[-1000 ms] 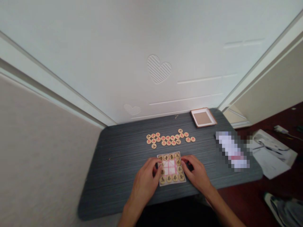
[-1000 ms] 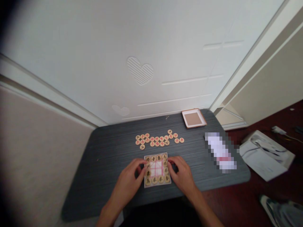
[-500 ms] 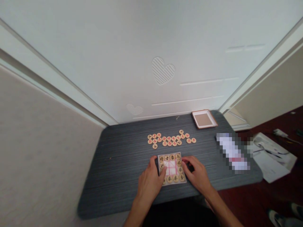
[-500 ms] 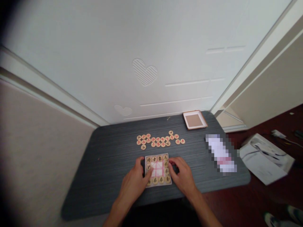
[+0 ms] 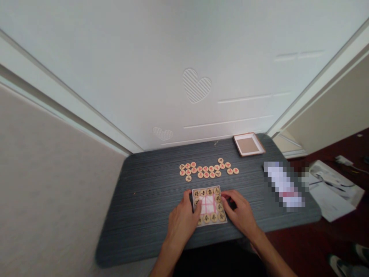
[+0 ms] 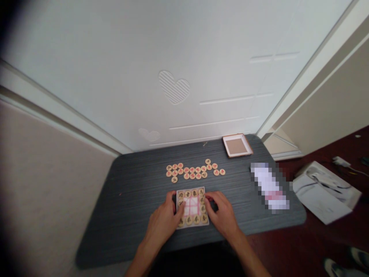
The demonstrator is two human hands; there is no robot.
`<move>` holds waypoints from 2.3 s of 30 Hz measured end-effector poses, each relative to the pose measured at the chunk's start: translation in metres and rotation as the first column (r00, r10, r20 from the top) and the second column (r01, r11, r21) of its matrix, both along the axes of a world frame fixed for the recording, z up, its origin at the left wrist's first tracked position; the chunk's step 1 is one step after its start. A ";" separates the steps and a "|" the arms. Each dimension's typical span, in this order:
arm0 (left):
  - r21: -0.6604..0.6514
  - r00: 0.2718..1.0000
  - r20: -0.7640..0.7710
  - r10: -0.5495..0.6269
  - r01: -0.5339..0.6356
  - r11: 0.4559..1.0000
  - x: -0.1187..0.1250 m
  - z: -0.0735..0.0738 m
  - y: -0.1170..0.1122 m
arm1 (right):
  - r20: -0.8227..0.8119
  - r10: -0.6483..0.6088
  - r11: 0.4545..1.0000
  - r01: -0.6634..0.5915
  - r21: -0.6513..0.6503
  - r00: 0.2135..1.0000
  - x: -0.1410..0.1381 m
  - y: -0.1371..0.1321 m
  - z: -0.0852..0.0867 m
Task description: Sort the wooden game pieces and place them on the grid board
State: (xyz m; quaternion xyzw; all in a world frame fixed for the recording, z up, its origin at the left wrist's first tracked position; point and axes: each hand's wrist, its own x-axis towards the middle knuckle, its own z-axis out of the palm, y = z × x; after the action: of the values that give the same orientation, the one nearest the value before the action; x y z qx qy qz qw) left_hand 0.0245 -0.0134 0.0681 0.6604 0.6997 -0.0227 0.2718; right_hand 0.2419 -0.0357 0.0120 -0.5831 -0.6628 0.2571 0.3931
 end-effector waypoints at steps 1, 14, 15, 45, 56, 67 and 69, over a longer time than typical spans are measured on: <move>-0.004 1.000 -0.005 -0.002 0.002 1.000 0.000 0.000 0.000 | 0.000 0.000 1.000 0.000 -0.002 1.000 0.000 0.000 -0.001; -0.007 0.994 0.106 0.014 -0.013 1.000 -0.007 -0.002 0.004 | 0.006 0.000 1.000 0.000 0.018 1.000 0.000 0.000 0.001; 0.000 0.994 0.112 0.013 -0.013 1.000 -0.007 -0.002 0.005 | 0.006 0.001 1.000 -0.001 0.014 1.000 0.000 0.000 0.001; 0.074 0.998 0.069 -0.008 0.002 0.997 -0.011 -0.014 0.013 | -0.012 0.007 1.000 -0.007 -0.025 1.000 0.000 0.000 -0.004; 0.133 0.974 0.224 0.023 -0.054 0.990 -0.028 -0.009 0.021 | -0.016 0.003 0.999 -0.004 -0.034 1.000 0.001 -0.001 0.001; 0.461 0.957 0.238 -0.163 0.036 0.887 -0.053 -0.024 0.061 | -0.024 0.001 0.999 -0.002 -0.049 1.000 0.001 -0.001 -0.002; 0.475 0.956 0.225 -0.189 0.062 0.878 -0.049 -0.027 0.061 | -0.023 0.001 0.999 -0.002 -0.045 1.000 0.001 0.000 -0.002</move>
State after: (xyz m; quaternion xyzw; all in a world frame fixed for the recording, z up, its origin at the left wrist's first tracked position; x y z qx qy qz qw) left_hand -0.0242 0.0480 0.0408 0.7472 0.5977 0.2152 0.1953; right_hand 0.2426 -0.0361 0.0098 -0.5884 -0.6526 0.2790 0.3873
